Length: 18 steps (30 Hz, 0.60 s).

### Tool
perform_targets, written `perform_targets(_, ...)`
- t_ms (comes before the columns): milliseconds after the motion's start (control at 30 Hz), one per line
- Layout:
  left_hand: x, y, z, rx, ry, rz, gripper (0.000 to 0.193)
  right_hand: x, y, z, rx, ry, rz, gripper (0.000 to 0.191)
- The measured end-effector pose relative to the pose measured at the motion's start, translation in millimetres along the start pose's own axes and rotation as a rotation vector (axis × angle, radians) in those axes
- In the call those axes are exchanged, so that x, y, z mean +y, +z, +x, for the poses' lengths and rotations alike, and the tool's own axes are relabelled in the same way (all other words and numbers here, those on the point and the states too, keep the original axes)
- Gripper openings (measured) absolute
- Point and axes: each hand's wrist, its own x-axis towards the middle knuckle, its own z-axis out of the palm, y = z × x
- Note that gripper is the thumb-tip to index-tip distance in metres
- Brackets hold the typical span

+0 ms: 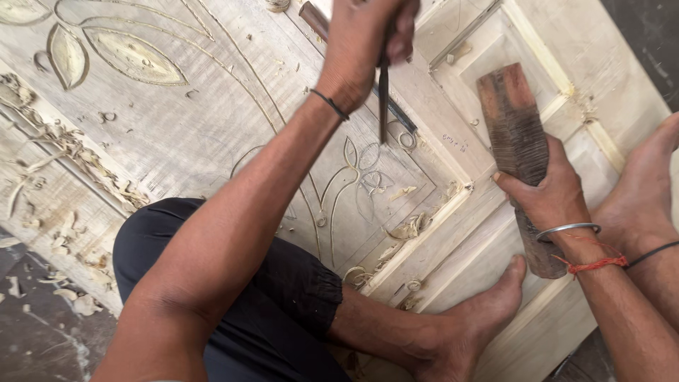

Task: The person sits on the floor beside a large carved wooden door panel and carves floral relief patterns using a chisel, striking it with a wooden mallet. They reposition the chisel along the drawn pattern, brush away shavings, and continue chiseling different sections of the panel.

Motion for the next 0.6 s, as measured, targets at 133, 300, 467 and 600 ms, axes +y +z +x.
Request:
perform_targets(133, 22, 36, -18, -0.118, 0.06, 0.189, 0.045, 8, 0, -3, 0.022, 0.073, 0.118, 0.072)
perform_targets(300, 38, 64, -15, -0.056, 0.324, 0.304, 0.049, 20, 2, -6, 0.058, 0.03, 0.099, 0.069)
perform_targets(467, 46, 61, -16, -0.217, 0.065, 0.112, 0.045, 27, 3, -5, 0.103, -0.119, 0.065, 0.069)
perform_targets(600, 38, 56, -18, -0.353, -0.059, 0.236, 0.041, 28, 6, -4, 0.023, 0.087, 0.161, 0.067)
